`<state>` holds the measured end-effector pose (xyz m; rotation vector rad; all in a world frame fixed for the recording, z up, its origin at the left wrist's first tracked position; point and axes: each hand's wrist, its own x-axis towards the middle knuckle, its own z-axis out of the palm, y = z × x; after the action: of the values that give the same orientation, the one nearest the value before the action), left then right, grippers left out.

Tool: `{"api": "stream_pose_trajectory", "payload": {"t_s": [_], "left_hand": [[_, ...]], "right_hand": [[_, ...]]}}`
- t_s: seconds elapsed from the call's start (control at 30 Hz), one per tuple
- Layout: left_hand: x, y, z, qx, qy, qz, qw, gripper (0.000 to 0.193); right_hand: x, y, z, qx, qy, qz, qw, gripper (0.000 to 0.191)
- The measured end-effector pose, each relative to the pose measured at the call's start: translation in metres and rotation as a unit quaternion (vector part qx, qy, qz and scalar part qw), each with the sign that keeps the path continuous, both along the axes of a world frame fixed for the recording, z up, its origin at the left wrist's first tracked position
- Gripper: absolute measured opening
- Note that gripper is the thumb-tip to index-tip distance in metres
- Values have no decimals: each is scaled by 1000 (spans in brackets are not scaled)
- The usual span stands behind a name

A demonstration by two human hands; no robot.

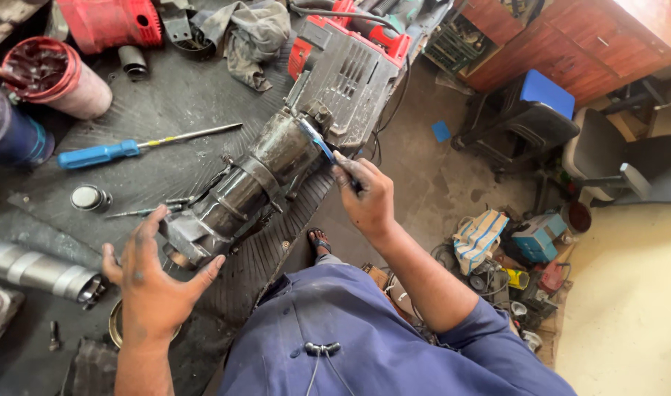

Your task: The person uses a small brush to scrub a cylindrical metal component, repeatedly rotating it to clean different sections. The person then places the component on the workbench and continues scrubbing its exterior surfaces.

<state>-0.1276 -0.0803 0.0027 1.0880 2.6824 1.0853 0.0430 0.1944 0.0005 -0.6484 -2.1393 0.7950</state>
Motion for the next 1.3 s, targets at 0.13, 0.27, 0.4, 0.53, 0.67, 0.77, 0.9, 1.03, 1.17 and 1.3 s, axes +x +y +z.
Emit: {"api": "stream_pose_trajectory", "payload": {"t_s": [0.13,0.27,0.4,0.53,0.67,0.77,0.9,1.03,1.17,1.3], "left_hand": [[0,-1,0,3,-3,-4,1000,104],[0,-1,0,-3,-17,-5,1000,106],[1,-1,-1,-14,-3,0,1000,107],[4,-2,-3,3,-7,0,1000,106],[5,-4,-3,6,-7,-1,1000,106],[4,-6,-4,3,-10,-1,1000,105],[4,-5,0,7,2,2,1000,105],[12,0,4,23,1,22,1000,105],[21,-5,-1,46,131,17,990,103],[29,-53,-21,185,261,15,947,75]], "right_hand": [[-4,3,8,33,-47,72,996,32],[-9,10,12,30,-46,36,998,29],[-1,-1,8,49,-65,85,993,32],[8,0,2,72,-44,66,994,33],[10,-3,-3,122,-95,81,985,26],[6,-11,-2,98,-67,56,991,19],[3,-15,6,84,-116,82,986,27],[5,-10,16,57,-68,81,993,29],[13,-29,20,20,-94,95,991,31],[15,-58,22,0,-109,170,979,32]]}}
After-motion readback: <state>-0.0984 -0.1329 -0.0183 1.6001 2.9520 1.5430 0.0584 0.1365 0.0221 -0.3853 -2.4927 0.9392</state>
